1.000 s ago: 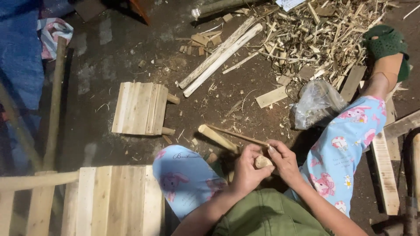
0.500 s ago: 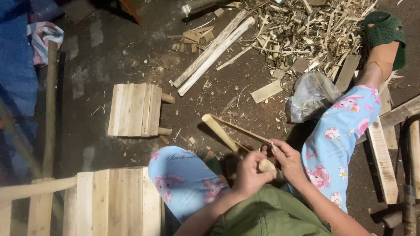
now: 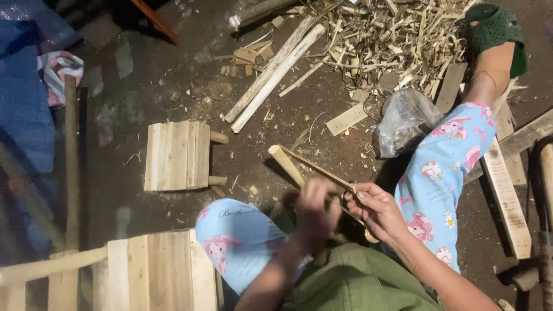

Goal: The person assembles a small wooden frame by hand, using a hammer to drive nails into the joints. They repeatedly position the frame, insert nails, and hammer them in, occasionally adjusting the pieces to align the corners.

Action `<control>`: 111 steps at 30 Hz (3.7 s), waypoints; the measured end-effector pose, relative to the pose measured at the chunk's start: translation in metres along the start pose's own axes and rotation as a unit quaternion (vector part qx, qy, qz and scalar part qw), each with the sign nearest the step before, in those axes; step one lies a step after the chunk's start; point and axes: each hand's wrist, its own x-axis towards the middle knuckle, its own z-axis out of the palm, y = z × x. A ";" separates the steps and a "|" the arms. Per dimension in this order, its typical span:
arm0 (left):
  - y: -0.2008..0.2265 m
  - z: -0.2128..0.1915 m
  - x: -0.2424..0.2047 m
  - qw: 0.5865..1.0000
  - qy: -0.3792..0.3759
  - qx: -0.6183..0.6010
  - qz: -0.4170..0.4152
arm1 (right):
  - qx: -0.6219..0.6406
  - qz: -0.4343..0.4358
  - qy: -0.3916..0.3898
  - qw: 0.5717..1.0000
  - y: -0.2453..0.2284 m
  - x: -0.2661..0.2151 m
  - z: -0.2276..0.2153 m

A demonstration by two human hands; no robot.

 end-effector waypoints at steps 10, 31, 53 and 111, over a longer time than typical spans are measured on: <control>-0.029 -0.029 0.087 0.907 -0.414 -0.063 0.051 | 0.050 0.014 0.010 0.999 0.002 0.000 -0.003; -0.065 0.033 0.063 0.928 -0.370 0.023 0.043 | 0.075 0.068 0.057 0.993 0.002 0.024 -0.020; -0.078 0.064 0.051 0.933 -0.357 0.031 0.025 | -0.733 -0.369 0.183 0.541 0.003 0.038 -0.041; -0.039 0.038 0.058 0.931 -0.361 -0.024 0.038 | -0.706 -0.494 0.114 0.495 -0.013 0.036 -0.035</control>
